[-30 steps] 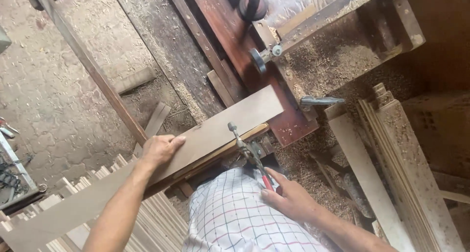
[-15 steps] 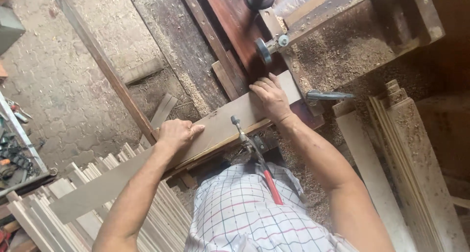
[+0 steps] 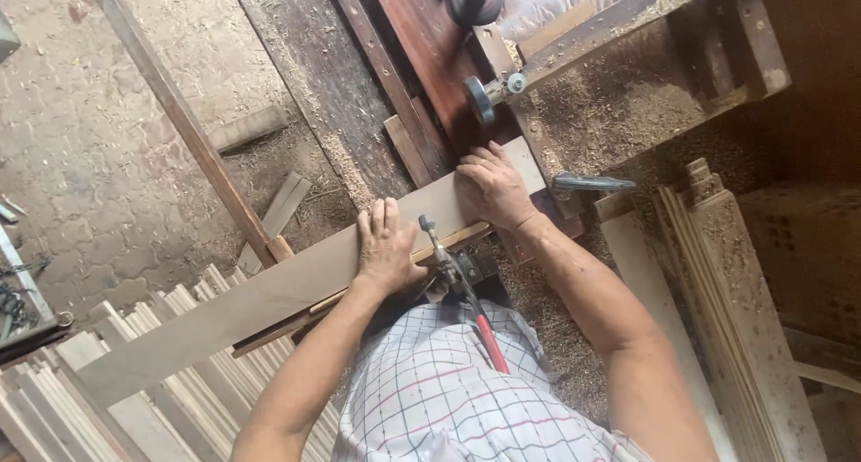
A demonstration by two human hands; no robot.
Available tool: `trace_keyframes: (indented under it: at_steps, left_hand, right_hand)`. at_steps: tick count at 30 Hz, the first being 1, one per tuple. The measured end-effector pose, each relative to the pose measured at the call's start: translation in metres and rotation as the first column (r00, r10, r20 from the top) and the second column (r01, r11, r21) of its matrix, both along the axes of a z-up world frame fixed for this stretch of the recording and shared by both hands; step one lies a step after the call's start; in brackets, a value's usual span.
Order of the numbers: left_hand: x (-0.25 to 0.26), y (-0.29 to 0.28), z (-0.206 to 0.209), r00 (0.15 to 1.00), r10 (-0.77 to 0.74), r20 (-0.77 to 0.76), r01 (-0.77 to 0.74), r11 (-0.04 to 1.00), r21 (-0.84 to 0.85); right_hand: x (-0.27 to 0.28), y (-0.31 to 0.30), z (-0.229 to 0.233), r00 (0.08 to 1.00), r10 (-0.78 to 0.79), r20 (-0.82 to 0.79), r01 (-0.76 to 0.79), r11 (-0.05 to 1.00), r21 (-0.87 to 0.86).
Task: Shaping the edges of wood planks using a stationary wood shaper machine.
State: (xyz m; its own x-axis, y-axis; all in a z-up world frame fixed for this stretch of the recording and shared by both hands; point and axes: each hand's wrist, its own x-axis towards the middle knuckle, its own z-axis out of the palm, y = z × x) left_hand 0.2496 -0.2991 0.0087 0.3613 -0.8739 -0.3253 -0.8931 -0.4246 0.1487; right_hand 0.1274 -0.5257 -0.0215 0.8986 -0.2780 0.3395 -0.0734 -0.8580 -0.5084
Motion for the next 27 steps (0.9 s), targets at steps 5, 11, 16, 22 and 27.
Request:
trace_keyframes:
  at_steps: [5,11,16,22,27]
  left_hand:
    - [0.005,0.002,0.003,1.000,0.005,-0.014,-0.005,1.000,0.011]
    - [0.007,0.005,0.003,0.999,0.011,-0.047,-0.008,0.998,0.063]
    - [0.007,0.000,0.021,0.999,0.002,-0.045,0.005,0.989,0.147]
    - [0.003,0.005,0.026,1.000,0.019,-0.022,-0.016,0.993,0.121]
    - [0.005,0.005,0.026,0.999,0.017,-0.043,-0.010,0.987,0.163]
  right_hand:
    - [-0.039,0.067,0.092,0.861,-0.216,-0.460,0.488,0.606,0.628]
    - [-0.111,0.155,0.135,0.455,0.216,-0.864,0.800,0.325,0.503]
    - [-0.151,0.170,0.052,0.511,0.243,-0.824,0.703,0.434,0.564]
    - [-0.137,0.167,0.063,0.518,0.129,-0.846,0.651,0.581,0.488]
    - [-0.131,0.170,0.060,0.502,0.052,-0.863,0.599,0.699,0.390]
